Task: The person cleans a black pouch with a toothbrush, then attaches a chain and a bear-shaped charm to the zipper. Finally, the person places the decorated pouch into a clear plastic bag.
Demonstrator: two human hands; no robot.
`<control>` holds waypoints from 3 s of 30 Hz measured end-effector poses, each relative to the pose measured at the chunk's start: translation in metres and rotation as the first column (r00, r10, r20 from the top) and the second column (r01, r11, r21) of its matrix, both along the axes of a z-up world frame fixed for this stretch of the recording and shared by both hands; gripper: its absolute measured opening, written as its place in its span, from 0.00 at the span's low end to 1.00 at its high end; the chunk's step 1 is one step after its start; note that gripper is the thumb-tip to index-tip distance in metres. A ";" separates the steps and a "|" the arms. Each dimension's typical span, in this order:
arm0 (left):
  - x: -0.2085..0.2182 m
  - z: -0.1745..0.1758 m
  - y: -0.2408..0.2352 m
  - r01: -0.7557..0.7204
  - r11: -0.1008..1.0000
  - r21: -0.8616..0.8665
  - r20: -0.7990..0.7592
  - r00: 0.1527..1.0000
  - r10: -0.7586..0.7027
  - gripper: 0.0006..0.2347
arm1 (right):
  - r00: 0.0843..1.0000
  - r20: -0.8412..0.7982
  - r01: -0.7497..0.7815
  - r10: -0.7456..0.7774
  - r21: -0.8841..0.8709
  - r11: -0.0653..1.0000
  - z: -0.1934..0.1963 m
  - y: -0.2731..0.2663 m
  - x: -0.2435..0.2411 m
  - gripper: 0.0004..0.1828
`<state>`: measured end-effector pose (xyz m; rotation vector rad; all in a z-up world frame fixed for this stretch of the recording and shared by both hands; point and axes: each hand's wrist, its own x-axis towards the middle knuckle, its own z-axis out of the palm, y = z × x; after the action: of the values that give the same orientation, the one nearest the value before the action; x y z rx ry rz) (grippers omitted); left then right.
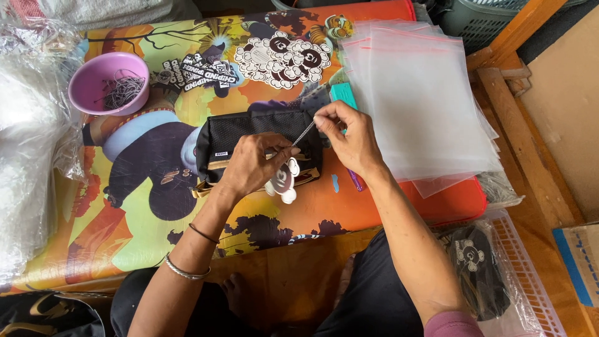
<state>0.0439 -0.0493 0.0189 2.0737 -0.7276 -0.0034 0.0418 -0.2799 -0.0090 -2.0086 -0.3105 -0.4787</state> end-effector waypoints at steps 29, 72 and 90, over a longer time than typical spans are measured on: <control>0.007 -0.073 -0.019 -0.417 0.677 -0.607 -0.390 0.898 0.203 0.07 | 0.862 -0.471 -0.328 0.188 -0.234 0.915 0.018 -0.012 -0.012 0.33; 0.033 -0.080 -0.037 -0.068 0.921 0.383 0.130 0.991 0.019 0.12 | 0.936 -0.323 -0.111 0.141 0.109 0.988 -0.023 -0.009 0.012 0.04; 0.020 -0.078 0.007 0.096 0.995 -0.014 0.025 0.995 -0.096 0.06 | 0.992 -0.123 -0.008 0.009 0.004 1.000 -0.014 -0.001 0.005 0.07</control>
<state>0.0643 -0.0426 -0.0587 2.0255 -0.8396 -0.0261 0.0464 -0.2809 -0.0232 -2.0229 -0.2417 -0.3476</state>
